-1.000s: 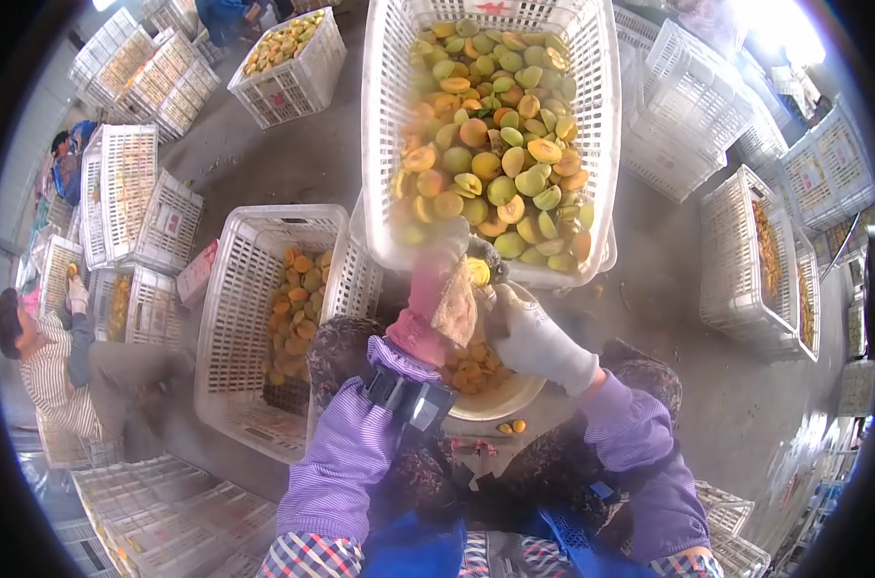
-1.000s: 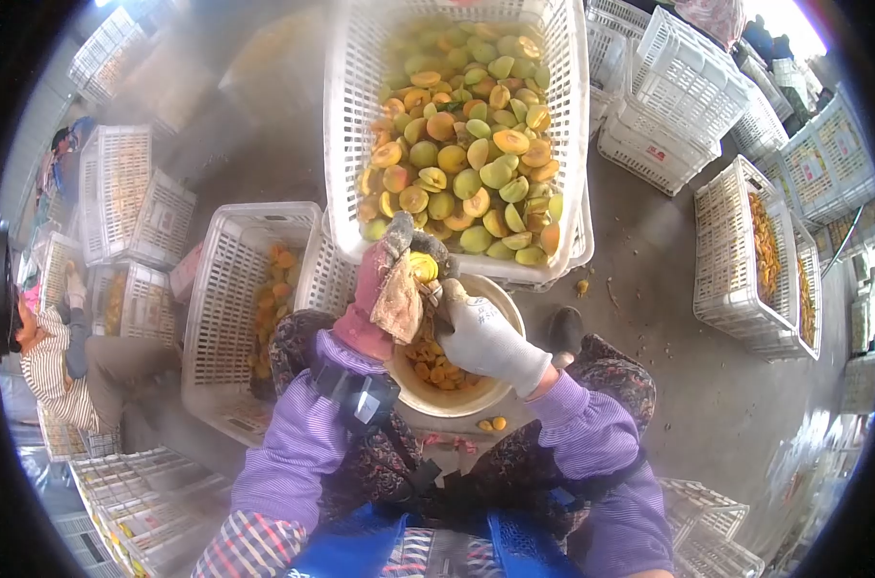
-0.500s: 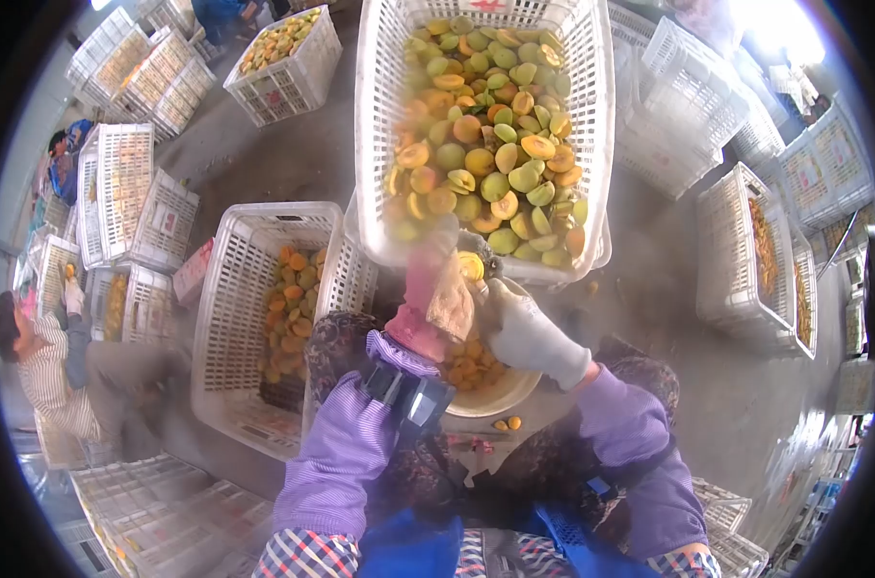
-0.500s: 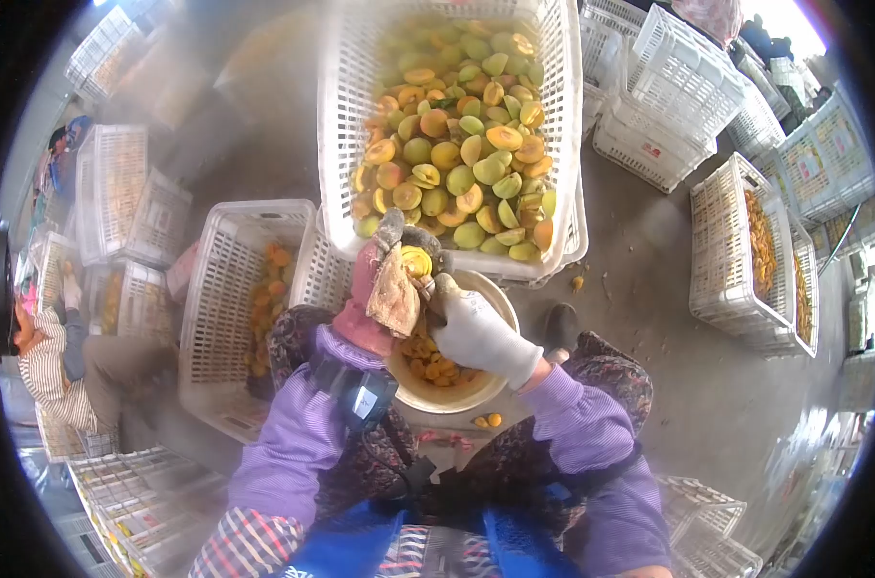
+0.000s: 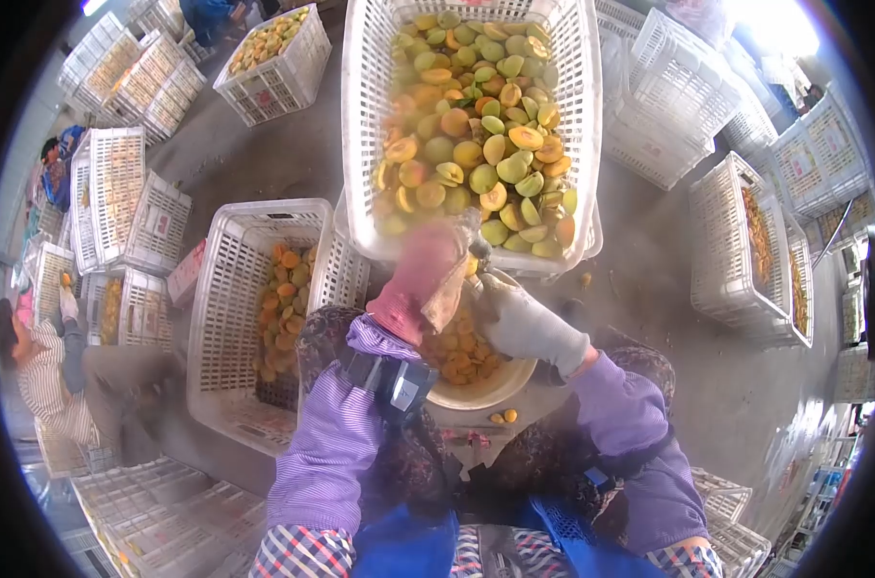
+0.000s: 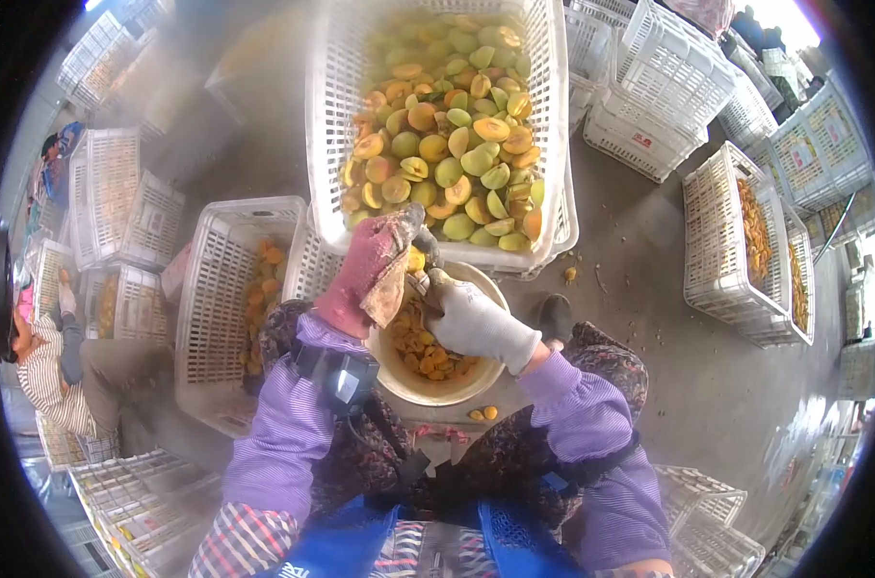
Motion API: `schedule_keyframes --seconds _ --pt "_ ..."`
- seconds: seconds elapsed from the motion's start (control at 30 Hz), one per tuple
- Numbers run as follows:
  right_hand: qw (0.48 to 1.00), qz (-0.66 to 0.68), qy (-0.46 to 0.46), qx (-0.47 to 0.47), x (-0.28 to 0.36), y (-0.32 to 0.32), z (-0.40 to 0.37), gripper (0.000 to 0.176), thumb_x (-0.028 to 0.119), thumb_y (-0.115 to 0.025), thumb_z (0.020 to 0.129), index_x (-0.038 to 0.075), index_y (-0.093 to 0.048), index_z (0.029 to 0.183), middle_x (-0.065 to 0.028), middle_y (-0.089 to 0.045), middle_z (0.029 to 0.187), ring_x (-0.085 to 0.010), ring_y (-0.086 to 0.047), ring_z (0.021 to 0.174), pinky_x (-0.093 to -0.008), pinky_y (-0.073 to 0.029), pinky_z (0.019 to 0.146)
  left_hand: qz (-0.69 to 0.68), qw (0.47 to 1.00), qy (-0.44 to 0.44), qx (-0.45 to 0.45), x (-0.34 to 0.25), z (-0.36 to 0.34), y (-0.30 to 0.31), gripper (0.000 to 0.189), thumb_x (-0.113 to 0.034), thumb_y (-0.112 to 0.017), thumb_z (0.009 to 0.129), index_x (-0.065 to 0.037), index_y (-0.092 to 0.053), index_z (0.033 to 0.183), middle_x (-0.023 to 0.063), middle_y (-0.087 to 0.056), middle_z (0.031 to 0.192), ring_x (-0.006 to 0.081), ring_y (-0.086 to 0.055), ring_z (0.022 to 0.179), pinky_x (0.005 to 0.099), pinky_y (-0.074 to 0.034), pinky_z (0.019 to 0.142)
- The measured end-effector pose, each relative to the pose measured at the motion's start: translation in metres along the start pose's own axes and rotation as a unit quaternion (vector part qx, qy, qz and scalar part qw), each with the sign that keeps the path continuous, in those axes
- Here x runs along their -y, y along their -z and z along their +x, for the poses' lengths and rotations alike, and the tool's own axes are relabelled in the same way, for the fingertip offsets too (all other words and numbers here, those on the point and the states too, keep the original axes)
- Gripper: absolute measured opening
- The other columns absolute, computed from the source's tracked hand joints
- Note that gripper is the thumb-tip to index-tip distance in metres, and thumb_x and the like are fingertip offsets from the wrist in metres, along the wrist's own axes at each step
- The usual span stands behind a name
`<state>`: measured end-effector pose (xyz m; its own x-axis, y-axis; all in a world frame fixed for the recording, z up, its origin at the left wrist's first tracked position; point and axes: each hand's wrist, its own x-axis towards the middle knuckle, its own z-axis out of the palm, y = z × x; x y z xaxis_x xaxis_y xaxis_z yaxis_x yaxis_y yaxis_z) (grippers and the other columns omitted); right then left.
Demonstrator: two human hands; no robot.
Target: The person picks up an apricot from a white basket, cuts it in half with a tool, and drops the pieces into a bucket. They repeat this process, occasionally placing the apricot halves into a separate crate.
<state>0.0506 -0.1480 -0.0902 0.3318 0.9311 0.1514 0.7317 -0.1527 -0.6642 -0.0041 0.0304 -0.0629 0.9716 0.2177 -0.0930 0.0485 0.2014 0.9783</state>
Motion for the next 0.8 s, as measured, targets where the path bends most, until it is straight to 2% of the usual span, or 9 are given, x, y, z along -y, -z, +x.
schedule_keyframes --seconds 0.07,0.13,0.23,0.37,0.47,0.5,0.6,0.73,0.8 --pt "0.994 0.085 -0.063 0.017 0.013 0.013 0.002 0.026 0.012 -0.056 0.081 -0.003 -0.055 0.103 -0.0191 -0.064 0.089 -0.0336 -0.063 0.086 -0.0409 -0.05 0.078 0.168 0.985 -0.039 0.026 -0.015 0.004 -0.005 0.009 -0.008 -0.056 0.093 -0.004 -0.062 0.097 0.002 -0.06 0.085 0.0132 -0.056 0.073 0.0263 -0.048 0.065" --pt "0.958 0.206 -0.18 0.083 0.052 0.049 0.008 0.023 0.014 -0.056 0.085 -0.002 -0.054 0.102 -0.0166 -0.064 0.086 -0.0303 -0.064 0.08 -0.0395 -0.051 0.073 0.199 0.979 -0.05 0.013 -0.023 0.003 -0.01 0.009 -0.008 -0.055 0.093 -0.003 -0.063 0.092 0.0027 -0.061 0.079 0.0134 -0.056 0.069 0.0268 -0.048 0.063" --pt "0.864 0.358 -0.294 0.197 0.069 0.076 0.014 0.019 0.017 -0.057 0.088 0.0 -0.053 0.096 -0.0073 -0.06 0.077 -0.0189 -0.06 0.07 -0.0329 -0.05 0.066 0.038 0.997 -0.045 -0.043 -0.042 -0.013 -0.027 0.022 -0.018 -0.051 0.097 -0.003 -0.064 0.088 0.0065 -0.064 0.076 0.0153 -0.058 0.066 0.0271 -0.049 0.062" --pt "0.781 0.519 -0.266 0.223 0.059 0.07 0.01 0.015 0.018 -0.056 0.089 0.004 -0.052 0.089 -0.0005 -0.053 0.07 -0.0098 -0.055 0.064 -0.0268 -0.046 0.058 -0.187 0.969 -0.135 0.09 -0.035 -0.013 -0.02 0.027 -0.026 -0.051 0.098 -0.003 -0.064 0.091 0.0068 -0.064 0.079 0.0152 -0.059 0.069 0.0282 -0.049 0.063" --pt "0.879 0.371 -0.262 0.147 0.068 0.062 0.016 0.016 0.018 -0.057 0.088 0.002 -0.052 0.089 -0.0061 -0.057 0.071 -0.0165 -0.058 0.065 -0.0315 -0.047 0.06 -0.317 0.935 -0.138 0.08 -0.022 -0.004 -0.014 0.03 -0.03 -0.052 0.097 -0.002 -0.064 0.092 0.008 -0.064 0.08 0.0169 -0.061 0.073 0.0306 -0.051 0.067" --pt "0.95 0.225 -0.201 0.084 0.065 0.05 0.016 0.017 0.017 -0.058 0.087 0.001 -0.052 0.089 -0.0154 -0.061 0.076 -0.0273 -0.061 0.068 -0.0367 -0.048 0.063 -0.338 0.936 -0.095 -0.005 -0.008 -0.002 -0.009 0.031 -0.03 -0.054 0.096 -0.001 -0.063 0.091 0.0092 -0.065 0.08 0.0186 -0.062 0.076 0.0325 -0.052 0.069" --pt "0.983 0.135 -0.124 0.019 0.059 0.042 0.004 0.02 0.017 -0.059 0.085 -0.001 -0.053 0.093 -0.0206 -0.062 0.08 -0.0359 -0.062 0.073 -0.0417 -0.048 0.065 -0.323 0.932 -0.033 -0.164 0.007 0.0 0.004 0.029 -0.028 -0.055 0.094 0.0 -0.061 0.095 0.0112 -0.065 0.083 0.0226 -0.064 0.082 0.0368 -0.053 0.078" --pt "0.991 0.036 -0.105 0.073 0.041 0.046 -0.019 0.025 0.015 -0.054 0.088 0.0 -0.052 0.108 -0.024 -0.063 0.083 -0.0413 -0.063 0.073 -0.0481 -0.05 0.066 -0.128 0.97 -0.155 -0.14 -0.013 -0.024 0.077 0.024 -0.021 -0.048 0.096 -0.007 -0.053 0.115 0.01 -0.065 0.1 0.0249 -0.063 0.091 0.0386 -0.05 0.089" --pt "0.99 -0.03 -0.125 0.064 0.037 0.04 -0.026 0.025 0.017 -0.055 0.088 0.0 -0.052 0.106 -0.0223 -0.064 0.076 -0.0409 -0.063 0.072 -0.0492 -0.05 0.066 -0.379 0.904 -0.166 -0.109 -0.047 -0.049 0.067 0.024 -0.017 -0.045 0.098 -0.008 -0.053 0.119 0.0084 -0.065 0.103 0.0234 -0.061 0.099 0.0391 -0.045 0.097"
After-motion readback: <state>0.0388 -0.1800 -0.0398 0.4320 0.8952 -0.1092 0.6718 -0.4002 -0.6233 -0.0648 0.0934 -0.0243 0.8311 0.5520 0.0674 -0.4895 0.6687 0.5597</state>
